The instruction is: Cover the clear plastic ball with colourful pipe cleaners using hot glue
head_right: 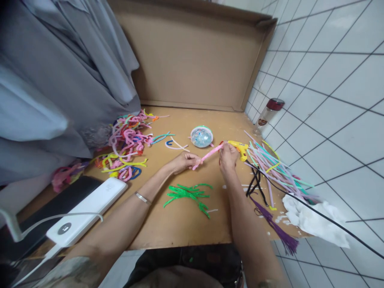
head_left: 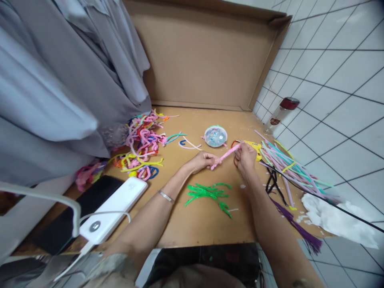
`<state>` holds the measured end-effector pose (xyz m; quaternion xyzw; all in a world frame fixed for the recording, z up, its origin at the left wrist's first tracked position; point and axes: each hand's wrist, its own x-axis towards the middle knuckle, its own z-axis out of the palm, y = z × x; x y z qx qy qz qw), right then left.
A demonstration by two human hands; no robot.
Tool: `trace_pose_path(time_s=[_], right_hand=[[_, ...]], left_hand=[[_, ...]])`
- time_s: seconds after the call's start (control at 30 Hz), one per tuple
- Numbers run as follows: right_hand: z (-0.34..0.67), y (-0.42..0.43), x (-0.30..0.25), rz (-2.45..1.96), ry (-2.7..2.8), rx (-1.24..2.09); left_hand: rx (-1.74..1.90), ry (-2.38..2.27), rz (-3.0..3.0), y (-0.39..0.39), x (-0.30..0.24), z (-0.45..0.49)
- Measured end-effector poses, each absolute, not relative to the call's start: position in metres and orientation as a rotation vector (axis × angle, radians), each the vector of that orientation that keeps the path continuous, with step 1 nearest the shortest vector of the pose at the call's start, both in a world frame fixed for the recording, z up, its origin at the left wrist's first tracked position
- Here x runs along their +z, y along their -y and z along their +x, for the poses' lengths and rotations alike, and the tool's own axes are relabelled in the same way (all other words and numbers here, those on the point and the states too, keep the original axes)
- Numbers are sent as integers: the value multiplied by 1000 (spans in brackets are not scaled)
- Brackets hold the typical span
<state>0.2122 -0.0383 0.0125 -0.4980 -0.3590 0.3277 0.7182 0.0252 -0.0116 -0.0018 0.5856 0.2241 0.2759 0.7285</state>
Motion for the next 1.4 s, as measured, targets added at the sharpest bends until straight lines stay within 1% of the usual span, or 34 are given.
trace_pose_path(time_s=[0.13,0.27,0.33,0.4,0.53,0.8,1.1,1.4], right_hand=[[201,45,25,-1063,849,707],[182,51,21,-1149,1140,733],[171,54,13,-1199,1324,799],[161,56,7,-1228,1468,778],[149,60,3,-1278,1614,615],[146,63,4,-1467,1685,293],[145,69,7,-1431,1690,290],[146,63,-2,-1555,1798,-86]], left_hand=[[933,-519,1026,6,2,23],[1130,-548,799,2,8,20],[1134,-543,766,3,9,21],[1121,-528,758,6,8,25],[1123,-490,695,13,4,35],[1139,-555,609,22,9,42],[1152,-497,536,18,11,37],[1101,-483,573,24,4,44]])
